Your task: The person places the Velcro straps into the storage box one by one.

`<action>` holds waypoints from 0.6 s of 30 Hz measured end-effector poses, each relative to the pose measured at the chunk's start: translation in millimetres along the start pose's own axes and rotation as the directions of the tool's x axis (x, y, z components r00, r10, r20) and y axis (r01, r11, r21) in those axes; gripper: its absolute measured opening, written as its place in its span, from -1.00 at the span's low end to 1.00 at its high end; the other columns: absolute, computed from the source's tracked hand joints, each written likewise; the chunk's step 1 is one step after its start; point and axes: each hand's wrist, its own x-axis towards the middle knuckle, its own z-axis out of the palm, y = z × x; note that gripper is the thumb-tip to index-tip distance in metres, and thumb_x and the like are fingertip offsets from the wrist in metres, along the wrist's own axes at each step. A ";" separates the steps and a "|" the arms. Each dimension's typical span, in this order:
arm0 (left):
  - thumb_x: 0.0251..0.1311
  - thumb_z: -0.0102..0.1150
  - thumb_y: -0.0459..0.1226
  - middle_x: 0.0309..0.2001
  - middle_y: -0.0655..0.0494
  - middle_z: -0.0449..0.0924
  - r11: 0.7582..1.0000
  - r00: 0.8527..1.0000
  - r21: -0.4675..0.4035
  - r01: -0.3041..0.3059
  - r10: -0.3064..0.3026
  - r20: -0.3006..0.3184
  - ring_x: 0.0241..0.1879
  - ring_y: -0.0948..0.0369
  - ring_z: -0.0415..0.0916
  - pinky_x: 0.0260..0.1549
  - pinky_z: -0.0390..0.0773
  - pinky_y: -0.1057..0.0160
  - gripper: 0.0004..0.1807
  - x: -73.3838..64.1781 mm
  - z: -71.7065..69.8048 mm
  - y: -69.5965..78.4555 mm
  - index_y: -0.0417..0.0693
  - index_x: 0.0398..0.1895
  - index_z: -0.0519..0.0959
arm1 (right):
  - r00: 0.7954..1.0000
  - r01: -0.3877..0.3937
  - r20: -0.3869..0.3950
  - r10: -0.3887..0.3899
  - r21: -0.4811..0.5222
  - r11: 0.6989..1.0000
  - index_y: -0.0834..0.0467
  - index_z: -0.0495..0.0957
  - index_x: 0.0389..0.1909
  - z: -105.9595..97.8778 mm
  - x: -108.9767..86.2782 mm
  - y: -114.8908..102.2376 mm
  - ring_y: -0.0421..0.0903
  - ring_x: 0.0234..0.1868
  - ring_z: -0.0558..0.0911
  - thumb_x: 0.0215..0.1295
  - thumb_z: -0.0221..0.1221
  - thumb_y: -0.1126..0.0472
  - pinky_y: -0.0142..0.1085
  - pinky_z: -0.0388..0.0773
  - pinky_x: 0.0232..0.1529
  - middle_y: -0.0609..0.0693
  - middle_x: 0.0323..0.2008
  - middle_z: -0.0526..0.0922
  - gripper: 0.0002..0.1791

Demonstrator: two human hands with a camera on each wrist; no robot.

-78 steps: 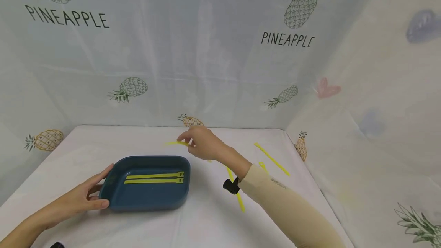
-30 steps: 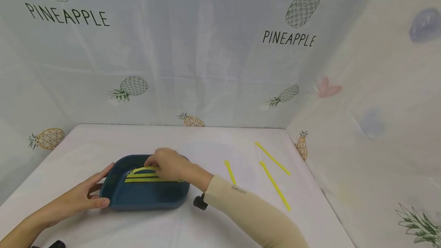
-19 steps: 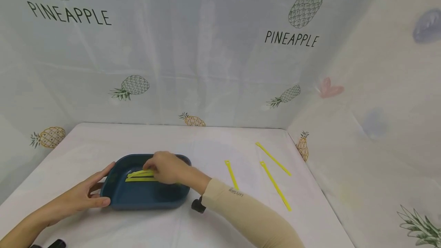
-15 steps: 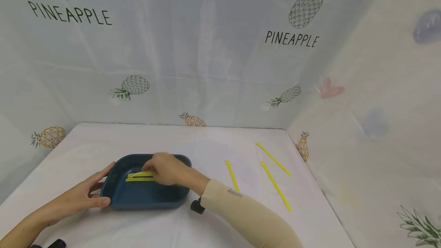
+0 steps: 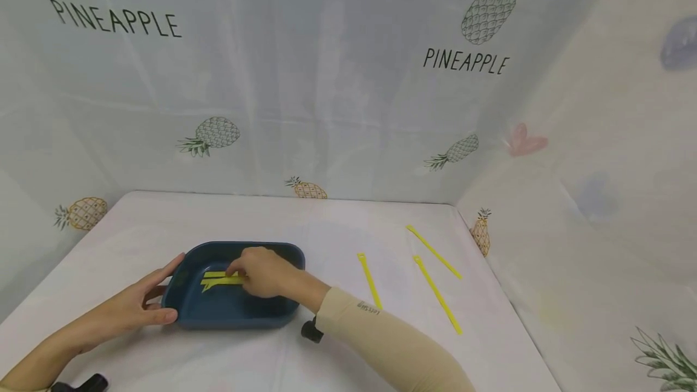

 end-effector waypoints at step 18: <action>0.41 0.38 -0.11 0.66 -0.40 -0.22 1.000 1.000 0.022 -0.008 0.008 -0.005 0.49 -0.48 0.15 0.00 0.61 0.36 0.18 -0.5 -0.2 1.5 0.30 0.77 -0.32 | 1.000 0.019 0.005 -0.019 -0.029 0.999 0.09 0.75 0.18 17.8 5.6 -2.8 -0.33 -0.18 0.58 0.42 0.29 0.41 -0.62 0.44 -0.21 -0.03 -0.11 0.69 -0.62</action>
